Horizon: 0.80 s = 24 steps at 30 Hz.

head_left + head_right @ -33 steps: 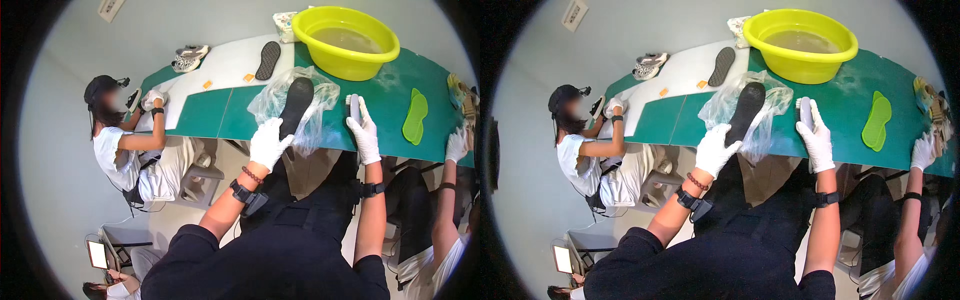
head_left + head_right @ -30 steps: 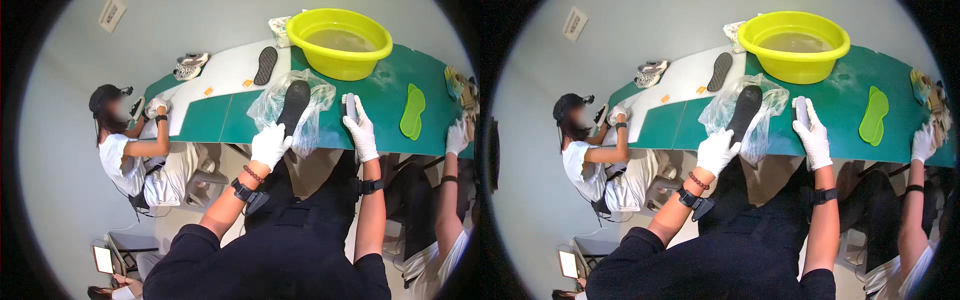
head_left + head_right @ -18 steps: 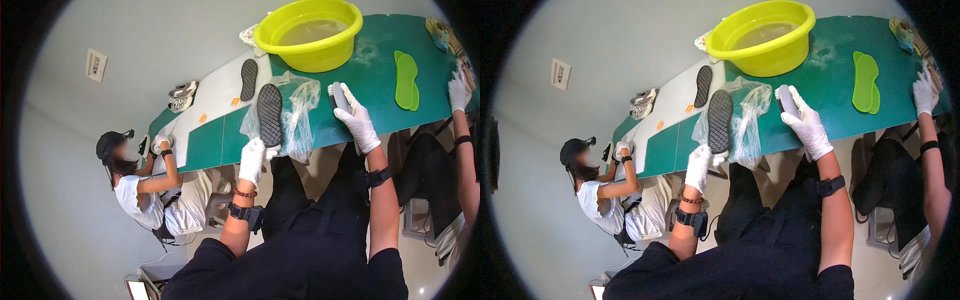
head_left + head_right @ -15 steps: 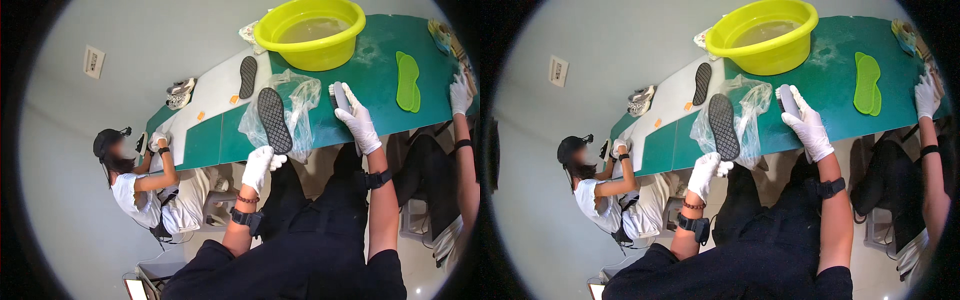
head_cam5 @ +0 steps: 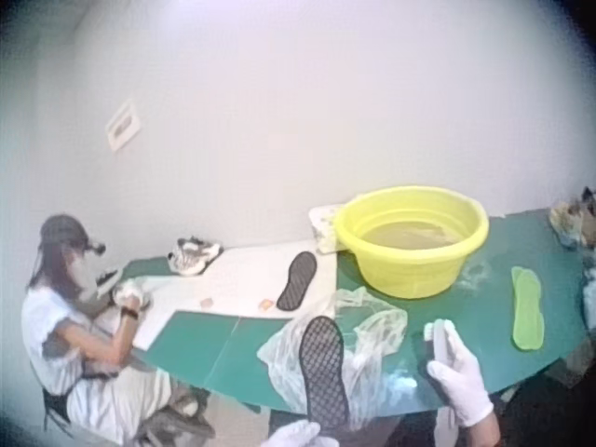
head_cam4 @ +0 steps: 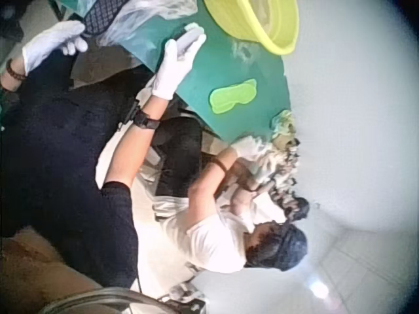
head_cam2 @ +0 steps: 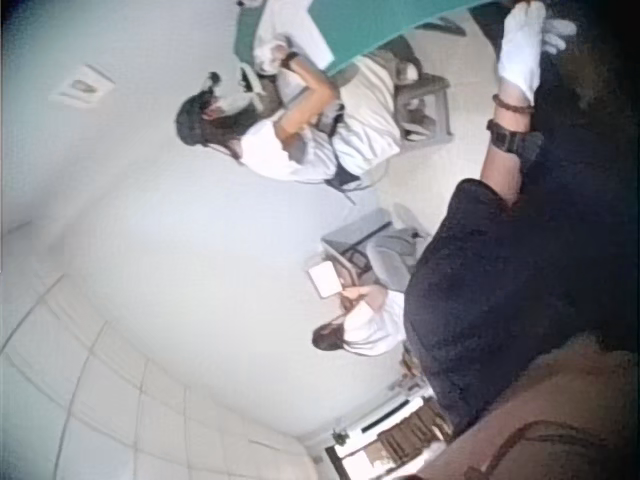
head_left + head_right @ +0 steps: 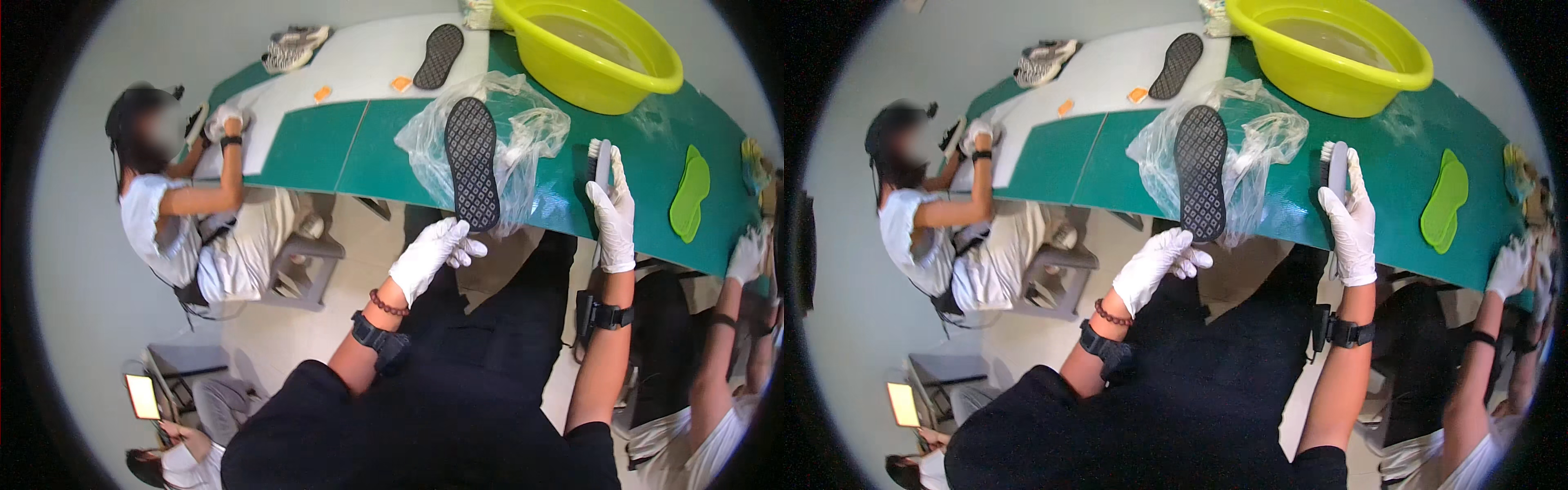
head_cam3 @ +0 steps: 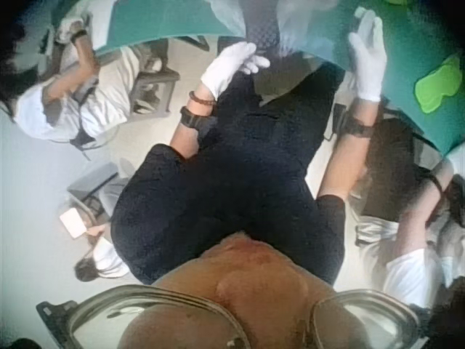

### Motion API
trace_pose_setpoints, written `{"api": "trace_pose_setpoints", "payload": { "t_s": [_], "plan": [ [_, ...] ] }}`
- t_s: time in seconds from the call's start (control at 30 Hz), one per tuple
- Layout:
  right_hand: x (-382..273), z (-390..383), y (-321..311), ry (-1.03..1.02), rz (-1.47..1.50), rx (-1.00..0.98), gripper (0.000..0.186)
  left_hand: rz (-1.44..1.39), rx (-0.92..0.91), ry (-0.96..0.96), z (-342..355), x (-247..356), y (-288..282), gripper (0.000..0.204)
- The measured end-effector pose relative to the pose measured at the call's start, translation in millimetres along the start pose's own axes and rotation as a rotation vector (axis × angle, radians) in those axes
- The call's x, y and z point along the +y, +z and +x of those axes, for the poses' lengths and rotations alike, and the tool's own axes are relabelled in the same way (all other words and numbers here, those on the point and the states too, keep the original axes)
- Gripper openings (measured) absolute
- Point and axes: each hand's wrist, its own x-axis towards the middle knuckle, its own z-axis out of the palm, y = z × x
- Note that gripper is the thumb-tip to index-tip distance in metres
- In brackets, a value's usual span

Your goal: The recorder is cleaning a shoe sole using a brush and water.

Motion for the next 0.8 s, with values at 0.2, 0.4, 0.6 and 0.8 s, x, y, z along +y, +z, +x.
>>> {"api": "trace_pose_setpoints", "payload": {
  "t_s": [0.2, 0.4, 0.6, 0.8],
  "plan": [
    [-3.5, -1.7, 8.5, -0.064, -0.035, -0.058, 0.077, -0.140, -0.024, 0.101, 7.2, -15.5, 4.9, 0.023],
    [-4.2, -2.2, 6.4, 0.006, -0.101, 0.013, 0.075, -0.207, 0.046, 0.173, 2.4, -31.3, -7.9, 0.021],
    [-5.4, 1.2, 7.7, 0.008, -0.140, 0.007, 0.076, -0.095, -0.103, -0.037, -5.0, -23.8, -13.3, 0.021],
    [4.8, -2.1, 4.0, -0.031, -0.252, -0.052, 0.082, -0.205, -0.186, 0.043, -0.2, -28.4, -15.8, 0.026]
  ]
}}
